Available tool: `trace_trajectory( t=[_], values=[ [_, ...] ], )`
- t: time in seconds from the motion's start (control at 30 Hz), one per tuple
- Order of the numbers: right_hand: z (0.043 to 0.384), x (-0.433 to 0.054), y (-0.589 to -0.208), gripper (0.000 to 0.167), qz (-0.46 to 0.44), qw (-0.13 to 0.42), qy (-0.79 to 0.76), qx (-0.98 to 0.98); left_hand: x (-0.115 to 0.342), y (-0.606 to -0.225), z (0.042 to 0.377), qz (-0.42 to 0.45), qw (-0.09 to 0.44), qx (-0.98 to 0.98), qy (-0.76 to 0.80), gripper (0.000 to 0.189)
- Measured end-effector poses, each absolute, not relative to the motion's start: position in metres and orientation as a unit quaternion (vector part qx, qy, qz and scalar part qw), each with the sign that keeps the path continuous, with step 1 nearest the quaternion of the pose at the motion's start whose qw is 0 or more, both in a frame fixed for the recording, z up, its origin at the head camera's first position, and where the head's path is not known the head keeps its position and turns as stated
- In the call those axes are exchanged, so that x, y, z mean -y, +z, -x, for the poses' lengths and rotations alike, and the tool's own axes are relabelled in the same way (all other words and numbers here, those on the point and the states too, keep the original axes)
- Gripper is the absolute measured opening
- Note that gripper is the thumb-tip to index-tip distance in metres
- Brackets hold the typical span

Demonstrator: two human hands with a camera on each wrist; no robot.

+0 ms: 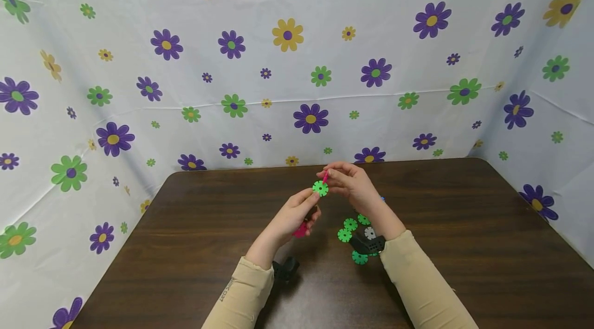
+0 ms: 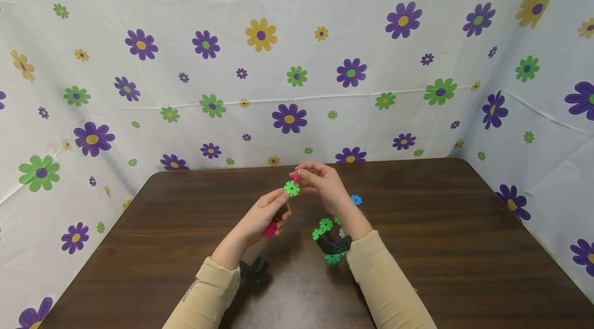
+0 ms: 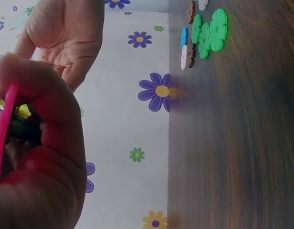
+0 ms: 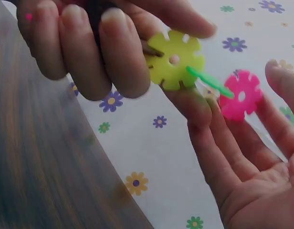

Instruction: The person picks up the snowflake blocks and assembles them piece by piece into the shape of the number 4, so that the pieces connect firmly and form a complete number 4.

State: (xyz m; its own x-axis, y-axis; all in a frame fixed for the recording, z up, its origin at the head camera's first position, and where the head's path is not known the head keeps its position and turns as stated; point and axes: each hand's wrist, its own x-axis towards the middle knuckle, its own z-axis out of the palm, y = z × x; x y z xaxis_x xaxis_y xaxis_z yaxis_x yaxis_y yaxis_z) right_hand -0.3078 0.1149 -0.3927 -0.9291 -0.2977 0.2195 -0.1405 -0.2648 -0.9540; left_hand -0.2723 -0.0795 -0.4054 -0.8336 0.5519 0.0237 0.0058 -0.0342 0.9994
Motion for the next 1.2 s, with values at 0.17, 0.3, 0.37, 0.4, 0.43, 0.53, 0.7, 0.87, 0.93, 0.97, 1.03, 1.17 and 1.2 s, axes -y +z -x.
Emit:
trace_trajectory(
  t=[0.17,0.3,0.37,0.4,0.43,0.53,0.7,0.87,0.93,0.97,1.03,1.17,1.2],
  values=[
    [0.305,-0.108,-0.393,0.016,0.145,0.029,-0.777,-0.612,0.079,-0.405,0.272,-0.203,0.179,-0.686,0.675,0.031],
    [0.304,-0.102,-0.394,0.023,0.127,0.020,-0.782,-0.610,0.077,-0.403,0.271,-0.203,0.166,-0.695,0.670,0.031],
    [0.303,-0.100,-0.395,0.024,0.121,0.015,-0.788,-0.604,0.077,-0.403,0.271,-0.202,0.158,-0.698,0.668,0.032],
    [0.303,-0.099,-0.395,0.025,0.120,0.013,-0.790,-0.601,0.077,-0.403,0.271,-0.200,0.153,-0.700,0.668,0.032],
    [0.303,-0.097,-0.395,0.025,0.117,0.010,-0.792,-0.599,0.078,-0.403,0.271,-0.198,0.147,-0.702,0.668,0.033],
    [0.302,-0.094,-0.395,0.026,0.109,-0.002,-0.797,-0.595,0.079,-0.401,0.270,-0.195,0.133,-0.707,0.667,0.034],
    [0.300,-0.088,-0.398,0.030,0.090,-0.015,-0.810,-0.579,0.077,-0.402,0.270,-0.197,0.128,-0.706,0.669,0.032],
    [0.300,-0.080,-0.403,0.037,0.074,-0.044,-0.839,-0.537,0.072,-0.404,0.271,-0.189,0.119,-0.700,0.678,0.031],
    [0.299,-0.076,-0.404,0.039,0.067,-0.061,-0.848,-0.522,0.071,-0.404,0.270,-0.185,0.116,-0.699,0.681,0.031],
    [0.298,-0.074,-0.404,0.038,0.065,-0.069,-0.853,-0.514,0.070,-0.404,0.270,-0.183,0.115,-0.699,0.682,0.032],
    [0.297,-0.070,-0.405,0.033,0.062,-0.082,-0.858,-0.503,0.068,-0.404,0.270,-0.179,0.111,-0.698,0.685,0.032],
    [0.295,-0.067,-0.406,0.022,0.064,-0.087,-0.863,-0.493,0.066,-0.405,0.270,-0.172,0.103,-0.694,0.691,0.031],
    [0.296,-0.067,-0.406,0.022,0.065,-0.085,-0.863,-0.494,0.066,-0.406,0.270,-0.172,0.101,-0.694,0.692,0.031]
  ],
)
